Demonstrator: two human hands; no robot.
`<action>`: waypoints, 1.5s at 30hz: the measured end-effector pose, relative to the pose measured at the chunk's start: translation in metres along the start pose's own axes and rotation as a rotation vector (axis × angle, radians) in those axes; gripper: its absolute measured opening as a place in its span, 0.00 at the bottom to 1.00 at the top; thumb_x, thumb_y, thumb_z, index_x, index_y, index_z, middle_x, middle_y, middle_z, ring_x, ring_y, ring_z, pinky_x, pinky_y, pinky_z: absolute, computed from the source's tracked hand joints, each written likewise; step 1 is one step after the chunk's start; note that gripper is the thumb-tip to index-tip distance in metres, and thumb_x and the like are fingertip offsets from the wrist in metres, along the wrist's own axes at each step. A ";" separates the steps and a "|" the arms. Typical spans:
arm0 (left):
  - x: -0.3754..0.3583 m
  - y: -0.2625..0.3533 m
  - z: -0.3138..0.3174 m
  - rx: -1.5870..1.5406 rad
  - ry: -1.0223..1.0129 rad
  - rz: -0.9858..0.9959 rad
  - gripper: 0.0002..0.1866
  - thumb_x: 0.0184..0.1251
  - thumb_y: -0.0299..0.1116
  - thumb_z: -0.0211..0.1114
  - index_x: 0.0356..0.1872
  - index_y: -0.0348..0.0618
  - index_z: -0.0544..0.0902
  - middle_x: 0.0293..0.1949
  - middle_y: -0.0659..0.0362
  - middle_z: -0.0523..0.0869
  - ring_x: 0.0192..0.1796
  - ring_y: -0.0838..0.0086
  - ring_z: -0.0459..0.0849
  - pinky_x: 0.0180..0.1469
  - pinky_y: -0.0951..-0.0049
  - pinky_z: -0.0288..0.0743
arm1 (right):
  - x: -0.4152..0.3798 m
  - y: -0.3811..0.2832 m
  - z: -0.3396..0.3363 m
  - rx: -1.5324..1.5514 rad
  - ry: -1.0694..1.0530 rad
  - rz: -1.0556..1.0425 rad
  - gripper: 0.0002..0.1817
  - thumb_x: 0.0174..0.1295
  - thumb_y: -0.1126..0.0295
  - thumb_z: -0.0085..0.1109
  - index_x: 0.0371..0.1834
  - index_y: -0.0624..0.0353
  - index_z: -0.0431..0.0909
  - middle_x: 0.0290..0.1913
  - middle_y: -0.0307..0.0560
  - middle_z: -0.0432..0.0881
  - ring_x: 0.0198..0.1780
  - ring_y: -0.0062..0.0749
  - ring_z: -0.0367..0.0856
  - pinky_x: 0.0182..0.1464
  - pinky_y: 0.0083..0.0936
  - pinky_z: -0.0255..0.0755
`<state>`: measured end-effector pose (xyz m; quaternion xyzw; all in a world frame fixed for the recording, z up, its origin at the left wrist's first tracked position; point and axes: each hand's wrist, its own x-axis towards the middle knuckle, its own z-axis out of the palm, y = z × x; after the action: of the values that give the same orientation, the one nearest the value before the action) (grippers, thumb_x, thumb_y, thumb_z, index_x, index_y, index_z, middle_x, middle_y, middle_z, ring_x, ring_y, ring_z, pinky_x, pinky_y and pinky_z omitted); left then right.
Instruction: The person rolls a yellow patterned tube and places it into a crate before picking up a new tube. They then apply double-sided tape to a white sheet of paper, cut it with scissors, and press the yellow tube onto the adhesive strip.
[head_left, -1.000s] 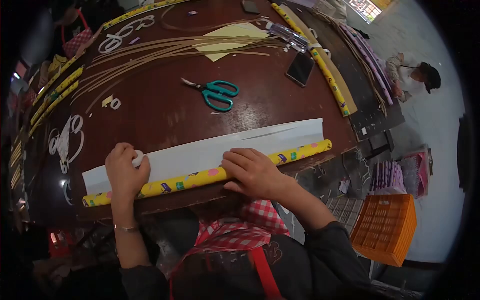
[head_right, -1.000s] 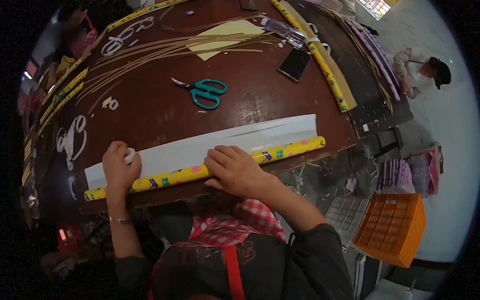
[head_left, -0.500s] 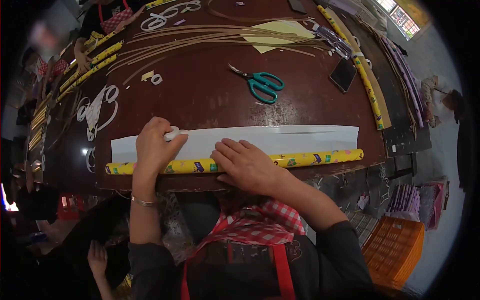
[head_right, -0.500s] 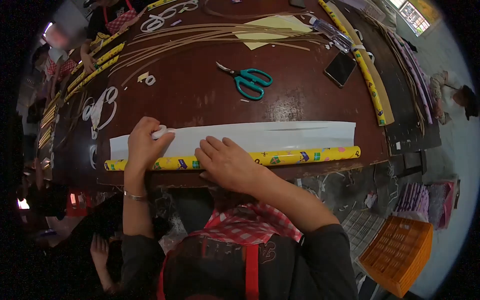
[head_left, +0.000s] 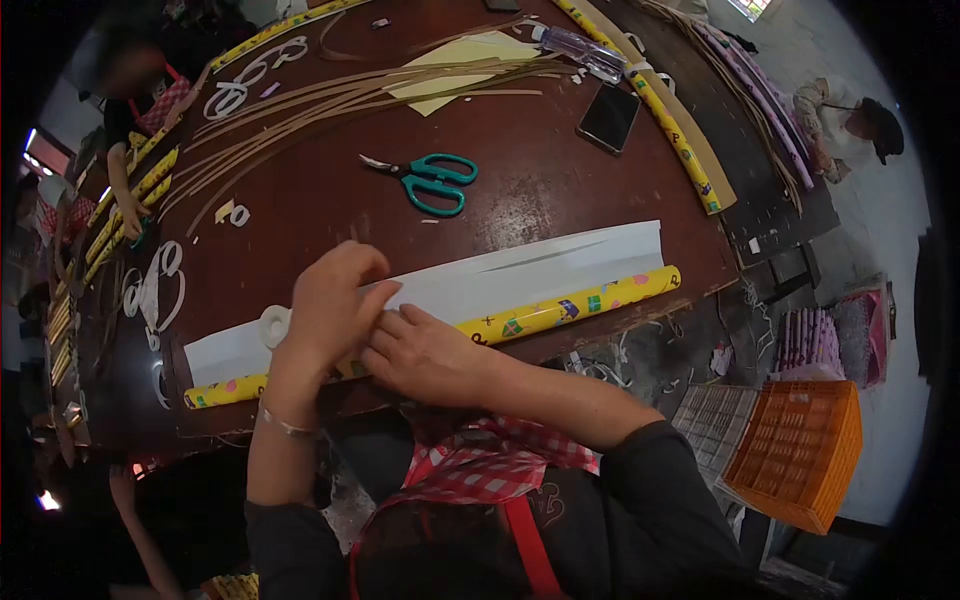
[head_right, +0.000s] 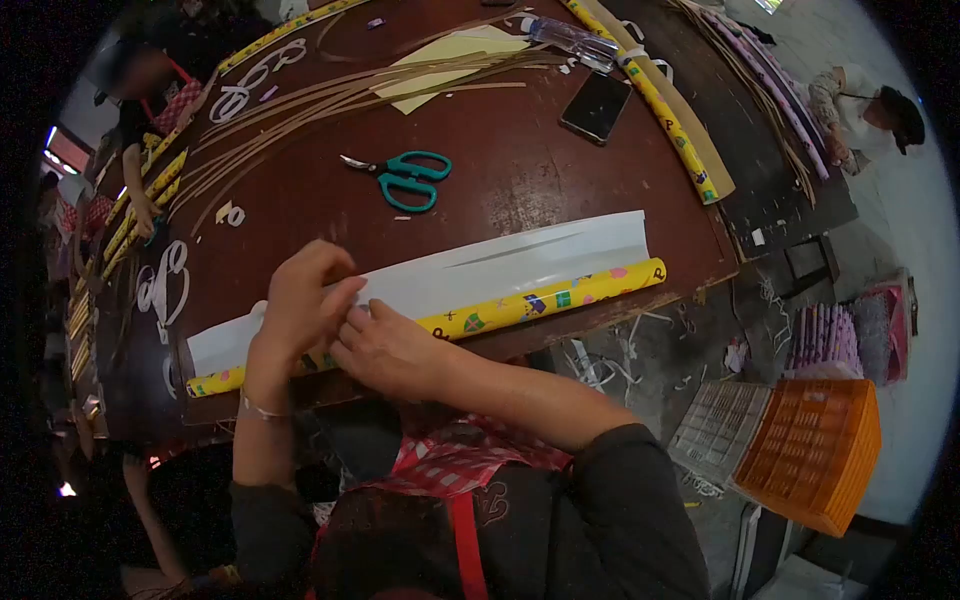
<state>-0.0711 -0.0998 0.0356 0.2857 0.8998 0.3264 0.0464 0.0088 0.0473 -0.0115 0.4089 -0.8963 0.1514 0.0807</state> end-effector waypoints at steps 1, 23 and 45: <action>0.017 0.008 0.009 -0.001 -0.009 0.012 0.13 0.52 0.33 0.74 0.36 0.42 0.81 0.37 0.54 0.82 0.43 0.57 0.82 0.44 0.60 0.76 | -0.002 0.000 0.003 -0.004 0.003 0.014 0.18 0.58 0.64 0.57 0.49 0.61 0.77 0.51 0.52 0.80 0.57 0.43 0.77 0.57 0.38 0.71; 0.069 0.047 0.079 0.090 -0.067 0.352 0.07 0.55 0.30 0.70 0.32 0.43 0.81 0.33 0.57 0.79 0.39 0.61 0.80 0.42 0.62 0.73 | -0.155 0.130 -0.086 -0.176 0.327 0.611 0.16 0.57 0.67 0.66 0.48 0.58 0.80 0.52 0.50 0.80 0.60 0.47 0.76 0.63 0.43 0.68; 0.067 0.048 0.079 0.062 -0.056 0.362 0.04 0.57 0.27 0.68 0.29 0.41 0.80 0.30 0.56 0.78 0.36 0.62 0.81 0.37 0.64 0.77 | -0.158 0.127 -0.092 -0.233 0.207 0.706 0.11 0.53 0.70 0.67 0.40 0.53 0.82 0.50 0.42 0.80 0.62 0.41 0.74 0.71 0.66 0.52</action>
<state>-0.0829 0.0107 0.0102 0.4530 0.8417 0.2937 0.0031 0.0176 0.2686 0.0070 0.0456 -0.9803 0.1076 0.1595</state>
